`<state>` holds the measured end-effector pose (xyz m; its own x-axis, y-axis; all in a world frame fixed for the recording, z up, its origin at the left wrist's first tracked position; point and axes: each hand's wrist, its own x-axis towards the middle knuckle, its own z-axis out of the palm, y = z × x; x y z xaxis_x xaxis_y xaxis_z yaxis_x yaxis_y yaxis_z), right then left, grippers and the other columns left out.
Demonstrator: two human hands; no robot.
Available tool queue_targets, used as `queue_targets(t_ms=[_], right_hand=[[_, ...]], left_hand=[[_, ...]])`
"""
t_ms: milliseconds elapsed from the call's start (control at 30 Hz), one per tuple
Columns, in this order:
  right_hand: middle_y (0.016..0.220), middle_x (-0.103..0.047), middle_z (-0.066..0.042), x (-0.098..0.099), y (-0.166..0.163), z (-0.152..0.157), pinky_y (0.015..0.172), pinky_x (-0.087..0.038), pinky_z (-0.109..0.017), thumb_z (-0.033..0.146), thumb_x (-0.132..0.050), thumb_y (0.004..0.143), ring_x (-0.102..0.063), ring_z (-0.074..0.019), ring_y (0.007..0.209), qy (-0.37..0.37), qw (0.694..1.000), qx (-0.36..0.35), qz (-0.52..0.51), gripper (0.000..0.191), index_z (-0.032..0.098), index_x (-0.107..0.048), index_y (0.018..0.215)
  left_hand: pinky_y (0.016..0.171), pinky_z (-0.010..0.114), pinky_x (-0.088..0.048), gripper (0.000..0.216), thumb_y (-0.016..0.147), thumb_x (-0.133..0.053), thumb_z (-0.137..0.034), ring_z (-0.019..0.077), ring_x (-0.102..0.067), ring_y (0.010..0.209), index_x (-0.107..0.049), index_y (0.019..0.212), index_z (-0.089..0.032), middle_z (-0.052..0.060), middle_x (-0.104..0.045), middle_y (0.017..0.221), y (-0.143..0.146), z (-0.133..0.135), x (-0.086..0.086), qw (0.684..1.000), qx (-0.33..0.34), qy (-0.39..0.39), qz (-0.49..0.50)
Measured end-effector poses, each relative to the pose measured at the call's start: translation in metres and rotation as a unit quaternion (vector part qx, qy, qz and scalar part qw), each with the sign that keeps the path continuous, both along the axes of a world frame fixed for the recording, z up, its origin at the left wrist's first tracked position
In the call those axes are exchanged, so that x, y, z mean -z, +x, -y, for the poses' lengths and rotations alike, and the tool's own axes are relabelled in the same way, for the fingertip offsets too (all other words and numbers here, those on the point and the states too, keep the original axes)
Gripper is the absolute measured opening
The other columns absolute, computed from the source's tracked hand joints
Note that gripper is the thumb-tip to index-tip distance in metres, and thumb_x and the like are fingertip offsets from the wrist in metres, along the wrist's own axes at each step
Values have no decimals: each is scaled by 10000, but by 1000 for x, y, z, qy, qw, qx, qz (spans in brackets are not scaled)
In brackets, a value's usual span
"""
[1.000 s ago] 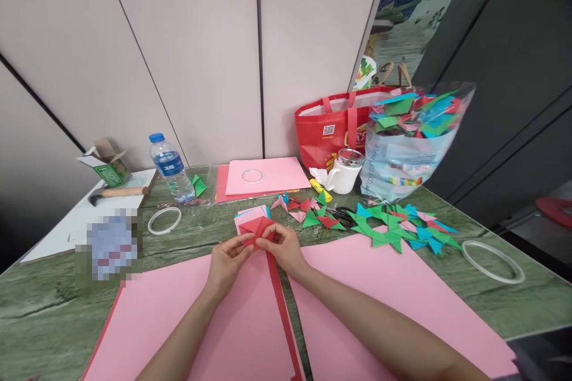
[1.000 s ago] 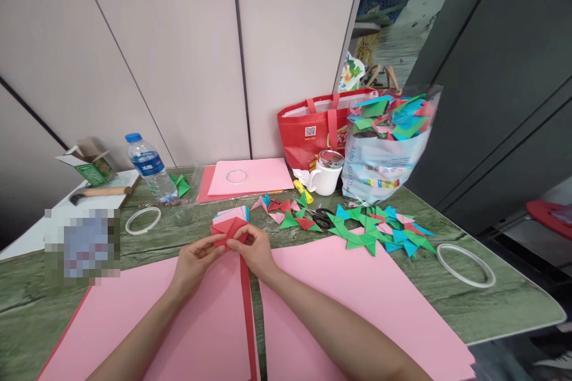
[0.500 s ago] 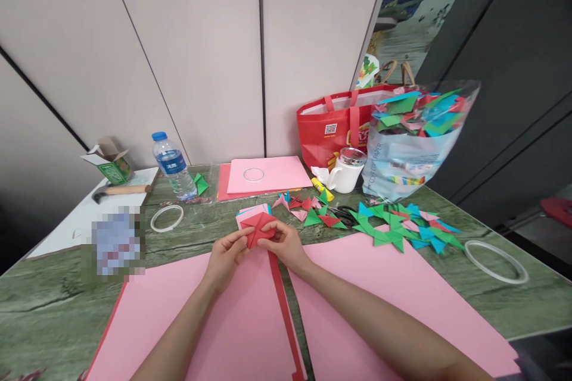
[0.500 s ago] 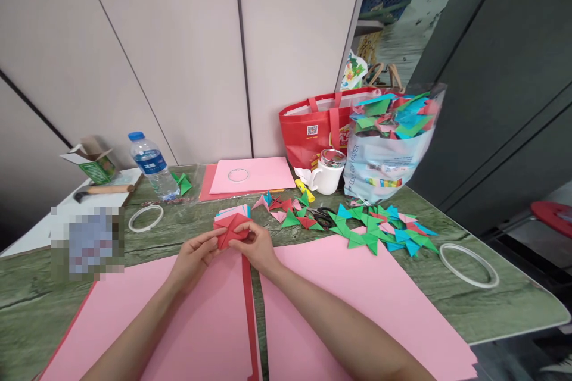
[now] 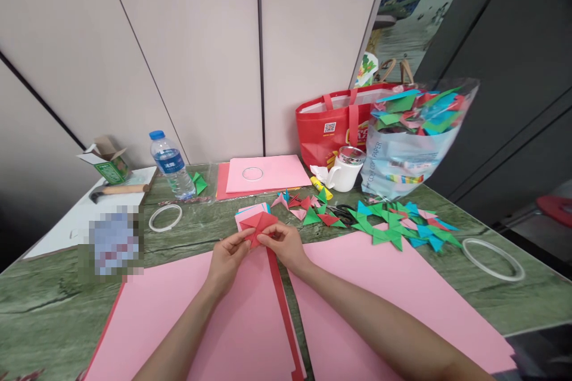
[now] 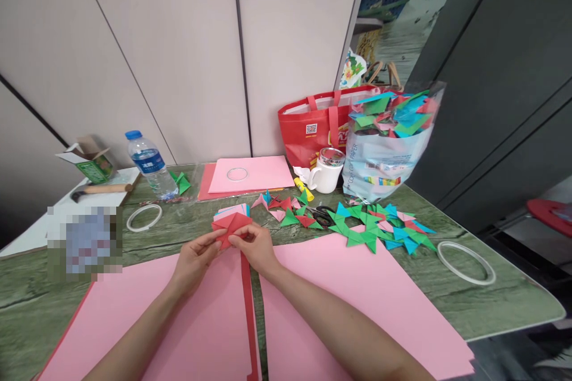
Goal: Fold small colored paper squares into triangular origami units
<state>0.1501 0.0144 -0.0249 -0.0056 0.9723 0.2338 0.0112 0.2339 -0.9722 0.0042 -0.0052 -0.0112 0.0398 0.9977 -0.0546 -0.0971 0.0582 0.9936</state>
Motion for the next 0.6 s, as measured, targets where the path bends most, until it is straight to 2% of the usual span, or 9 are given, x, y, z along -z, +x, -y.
queue_targets(t_ms=[100, 300, 433, 600], right_hand=[[609, -609, -9, 0, 1, 0, 552, -449, -248, 291, -659, 619, -536, -127, 563, 6, 1000, 3, 11, 121, 171, -642, 621], [603, -610, -7, 0, 0, 0, 553, -438, -251, 291, -653, 628, -539, -129, 558, 3, 1000, -10, 4, 129, 167, -621, 612], [603, -559, 27, -1, -2, 1, 519, -437, -238, 285, -664, 610, -533, -116, 531, -14, 998, -30, -54, 175, 179, -542, 676], [568, -489, 51, 0, -5, 2, 520, -449, -247, 318, -651, 621, -538, -120, 520, -25, 992, -67, -101, 238, 195, -449, 652]], left_hand=[[715, 297, -482, 384, 611, -676, -294, 190, -613, 767, -646, 963, -143, 71, -683, 849, 1, 2, -3, 1000, -6, 4, -18], [620, 244, -483, 435, 522, -739, -229, 159, -615, 660, -643, 934, -126, 38, -683, 691, 6, 2, -5, 999, -30, -15, -4], [590, 241, -478, 398, 538, -726, -235, 153, -606, 623, -645, 911, -122, 25, -664, 632, 8, 3, -5, 999, -38, -1, -10], [611, 243, -470, 341, 543, -715, -240, 162, -612, 668, -641, 862, -142, 40, -675, 726, 8, 4, -6, 999, -44, 16, -5]])
